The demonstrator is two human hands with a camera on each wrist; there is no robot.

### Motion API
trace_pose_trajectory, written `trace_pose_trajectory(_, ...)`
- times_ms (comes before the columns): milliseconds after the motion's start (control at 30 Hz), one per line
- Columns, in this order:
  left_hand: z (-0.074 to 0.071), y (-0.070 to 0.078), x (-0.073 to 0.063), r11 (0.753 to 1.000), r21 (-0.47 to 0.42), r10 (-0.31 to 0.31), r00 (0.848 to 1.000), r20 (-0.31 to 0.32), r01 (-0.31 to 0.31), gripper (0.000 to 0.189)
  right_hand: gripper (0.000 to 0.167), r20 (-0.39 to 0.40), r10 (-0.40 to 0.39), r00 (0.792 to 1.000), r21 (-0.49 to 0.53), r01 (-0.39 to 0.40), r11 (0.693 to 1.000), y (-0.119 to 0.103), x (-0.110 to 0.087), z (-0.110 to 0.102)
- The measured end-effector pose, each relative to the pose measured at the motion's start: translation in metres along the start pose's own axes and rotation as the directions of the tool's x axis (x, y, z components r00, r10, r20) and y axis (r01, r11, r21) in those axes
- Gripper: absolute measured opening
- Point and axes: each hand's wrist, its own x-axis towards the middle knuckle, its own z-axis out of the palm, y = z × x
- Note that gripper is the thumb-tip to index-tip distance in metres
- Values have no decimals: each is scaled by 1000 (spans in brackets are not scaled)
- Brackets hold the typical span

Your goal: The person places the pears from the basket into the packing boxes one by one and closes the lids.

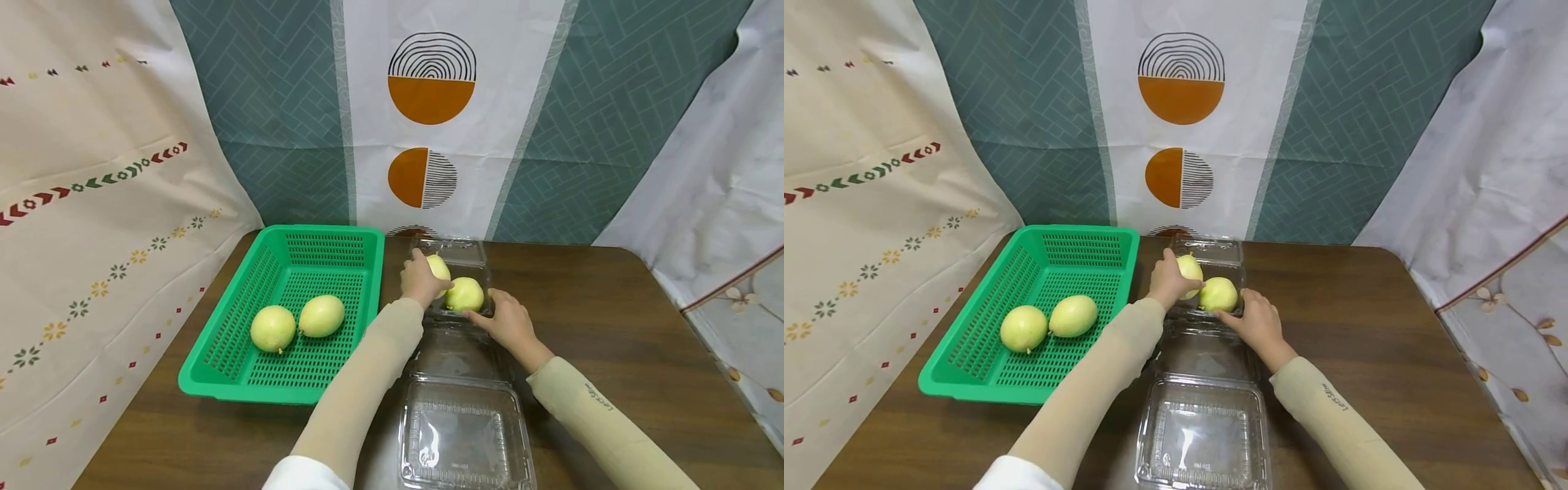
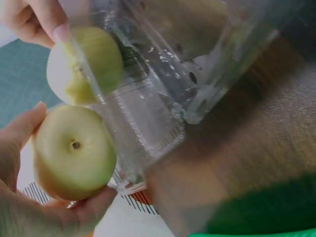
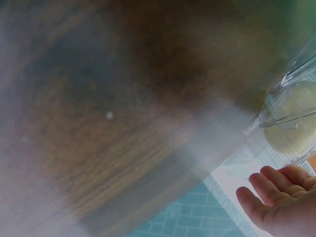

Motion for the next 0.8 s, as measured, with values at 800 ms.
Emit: trace_pose_trajectory(800, 19, -20, 9, 947, 319, 33, 999, 4, -33, 81, 76, -9, 7, 1000, 13, -7, 1000, 0, -1, 3)
